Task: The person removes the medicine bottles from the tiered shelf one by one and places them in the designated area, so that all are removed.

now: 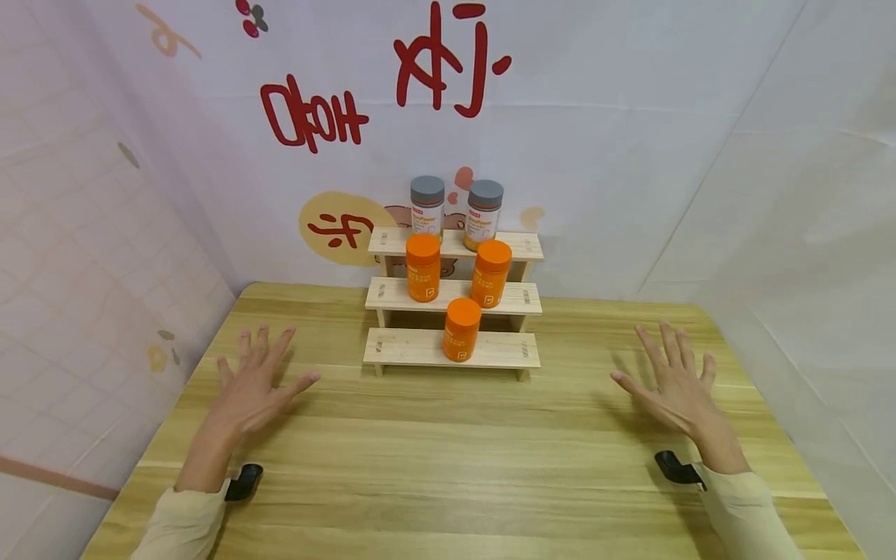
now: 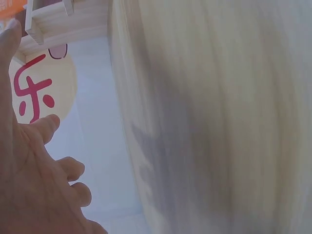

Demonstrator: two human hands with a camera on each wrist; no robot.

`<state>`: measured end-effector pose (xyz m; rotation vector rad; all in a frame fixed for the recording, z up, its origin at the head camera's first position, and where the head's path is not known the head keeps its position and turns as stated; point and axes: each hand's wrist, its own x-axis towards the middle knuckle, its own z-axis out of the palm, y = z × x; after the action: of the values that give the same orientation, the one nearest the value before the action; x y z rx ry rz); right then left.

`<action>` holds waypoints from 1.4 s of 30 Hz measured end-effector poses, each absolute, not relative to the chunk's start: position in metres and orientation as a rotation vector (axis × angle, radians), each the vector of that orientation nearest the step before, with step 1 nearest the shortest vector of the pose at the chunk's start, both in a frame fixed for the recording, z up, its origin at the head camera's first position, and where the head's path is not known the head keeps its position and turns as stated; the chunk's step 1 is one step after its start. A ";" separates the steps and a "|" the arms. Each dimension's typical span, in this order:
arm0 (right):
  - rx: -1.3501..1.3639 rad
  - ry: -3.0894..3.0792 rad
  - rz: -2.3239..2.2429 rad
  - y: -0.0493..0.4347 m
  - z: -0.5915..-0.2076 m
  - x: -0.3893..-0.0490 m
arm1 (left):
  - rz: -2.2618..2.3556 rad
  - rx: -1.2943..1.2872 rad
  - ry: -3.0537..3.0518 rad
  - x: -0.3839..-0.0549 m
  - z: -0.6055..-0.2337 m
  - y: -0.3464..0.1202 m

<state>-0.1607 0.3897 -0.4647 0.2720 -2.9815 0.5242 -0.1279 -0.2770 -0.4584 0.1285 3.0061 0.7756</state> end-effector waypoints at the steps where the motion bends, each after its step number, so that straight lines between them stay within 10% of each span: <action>1: 0.277 -2.976 0.532 0.387 -0.464 -0.161 | 0.798 0.124 2.994 -0.129 -0.459 -0.275; 42: 0.453 -2.809 0.980 0.316 -0.435 -0.186 | 1.526 0.160 2.612 -0.155 -0.478 -0.213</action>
<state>-0.1860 0.3158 -0.4346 0.4534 -2.8094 0.9802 -0.1554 -0.2130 -0.4785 0.1602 2.6116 1.5258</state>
